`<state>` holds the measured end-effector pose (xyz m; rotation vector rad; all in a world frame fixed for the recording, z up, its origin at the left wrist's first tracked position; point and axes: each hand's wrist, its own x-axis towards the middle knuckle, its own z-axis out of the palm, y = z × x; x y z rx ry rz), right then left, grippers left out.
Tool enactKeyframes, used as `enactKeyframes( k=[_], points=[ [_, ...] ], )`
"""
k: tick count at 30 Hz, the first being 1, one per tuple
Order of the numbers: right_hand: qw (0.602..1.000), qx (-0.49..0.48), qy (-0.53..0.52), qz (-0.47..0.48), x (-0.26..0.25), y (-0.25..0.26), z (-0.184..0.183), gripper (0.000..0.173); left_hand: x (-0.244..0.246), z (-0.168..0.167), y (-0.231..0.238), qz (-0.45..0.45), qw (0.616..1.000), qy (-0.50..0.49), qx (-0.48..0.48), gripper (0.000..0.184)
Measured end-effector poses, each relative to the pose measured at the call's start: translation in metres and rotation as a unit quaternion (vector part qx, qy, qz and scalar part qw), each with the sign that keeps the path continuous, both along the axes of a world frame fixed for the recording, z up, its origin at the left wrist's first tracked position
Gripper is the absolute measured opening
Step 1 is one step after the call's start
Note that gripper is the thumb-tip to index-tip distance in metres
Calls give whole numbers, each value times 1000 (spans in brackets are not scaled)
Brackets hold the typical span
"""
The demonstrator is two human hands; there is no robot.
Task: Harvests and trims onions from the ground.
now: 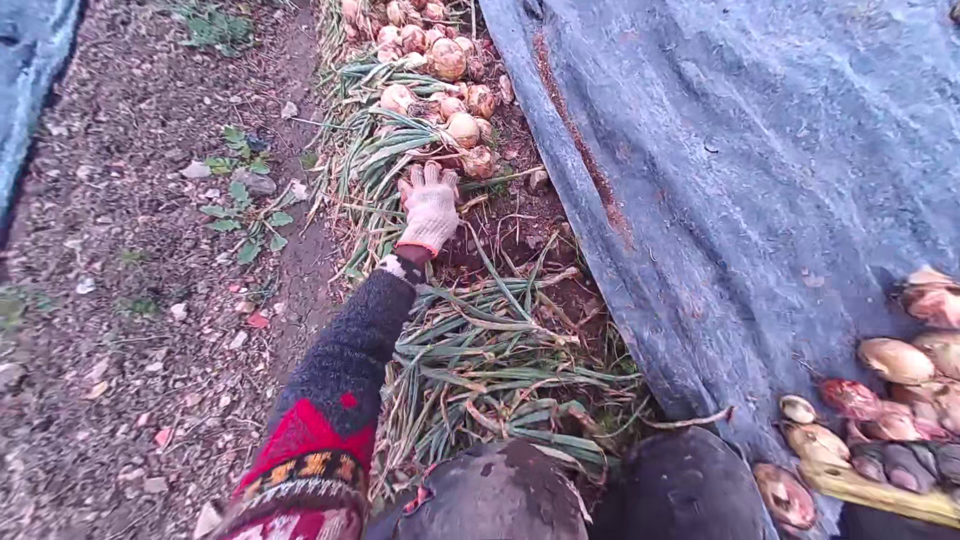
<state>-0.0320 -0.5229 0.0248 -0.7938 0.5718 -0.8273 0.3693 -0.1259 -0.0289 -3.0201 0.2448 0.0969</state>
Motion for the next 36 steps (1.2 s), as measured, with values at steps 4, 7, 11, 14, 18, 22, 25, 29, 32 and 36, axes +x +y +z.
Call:
enactKeyframes(
  k=[4,7,11,14,18,22,25,29,32,36],
  points=[
    [951,37,212,221,62,69,-35,40,53,-47,56,-62,996,38,44,99],
    [899,-35,294,324,84,121,-60,51,64,-61,50,-113,993,14,39,95],
    [868,-143,326,345,83,146,-89,55,56,-56,35,-141,989,22,38,89],
    [837,-216,362,349,83,149,-96,59,15,-30,18,-133,984,70,-92,94],
    [828,-271,350,344,82,158,-88,72,-81,1,-18,-137,899,218,-355,89],
    [885,-206,216,358,69,172,-76,74,-182,36,-52,-156,786,412,-434,82],
    [913,-173,152,337,53,177,-64,55,-222,55,-60,-149,748,500,-410,75],
    [923,-168,112,328,43,181,-56,37,-236,65,-49,-218,795,423,-377,81],
    [925,-155,115,328,40,181,-54,33,-250,64,-44,-232,838,338,-361,91],
    [910,-108,-34,398,25,176,-16,28,-239,29,-34,32,852,283,-439,92]
  ],
)
